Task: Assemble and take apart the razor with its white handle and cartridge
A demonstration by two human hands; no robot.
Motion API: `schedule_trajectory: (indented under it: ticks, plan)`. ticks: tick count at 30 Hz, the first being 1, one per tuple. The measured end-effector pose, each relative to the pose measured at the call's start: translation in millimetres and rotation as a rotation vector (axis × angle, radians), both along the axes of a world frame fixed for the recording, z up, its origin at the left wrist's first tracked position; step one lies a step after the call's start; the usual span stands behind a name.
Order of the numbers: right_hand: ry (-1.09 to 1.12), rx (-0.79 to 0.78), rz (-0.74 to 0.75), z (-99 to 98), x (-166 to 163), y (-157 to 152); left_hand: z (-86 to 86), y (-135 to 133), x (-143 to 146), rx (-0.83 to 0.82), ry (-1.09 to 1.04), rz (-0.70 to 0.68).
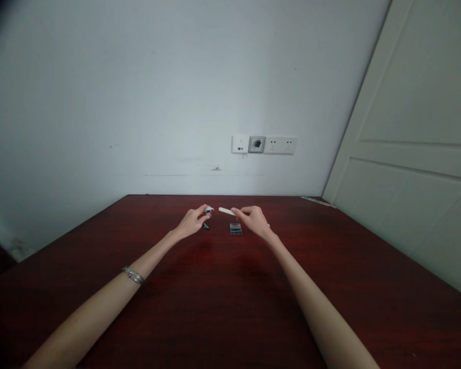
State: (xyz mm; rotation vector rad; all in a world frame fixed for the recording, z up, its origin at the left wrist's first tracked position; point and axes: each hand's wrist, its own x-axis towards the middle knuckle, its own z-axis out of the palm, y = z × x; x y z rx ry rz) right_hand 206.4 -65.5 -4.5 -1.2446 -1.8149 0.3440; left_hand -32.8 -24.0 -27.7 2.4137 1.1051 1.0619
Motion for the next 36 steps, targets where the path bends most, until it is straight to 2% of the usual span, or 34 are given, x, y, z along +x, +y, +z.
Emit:
schedule_trajectory:
  ticks: [5,10,14,20,31,36]
  plan:
    - [0.325,-0.156,0.190,-5.6,-20,-1,-10.9,3,6,-0.145,-0.126,-0.106]
    - [0.590,-0.290,0.303,-7.7,-42,-9,-13.5,3,10,-0.181,-0.109,-0.132]
    - [0.625,-0.356,0.361,-10.2,-51,-14,-8.5,0,12,-0.193,-0.127,-0.139]
    - [0.671,-0.396,0.369,-15.2,-61,-21,-6.8,1,10,-0.249,-0.200,-0.153]
    - [0.768,-0.402,0.322,-19.0,-70,-23,-10.7,6,8,-0.251,-0.188,-0.170]
    - [0.813,-0.378,0.308,-14.5,-70,-25,-10.4,4,9,-0.256,-0.183,-0.165]
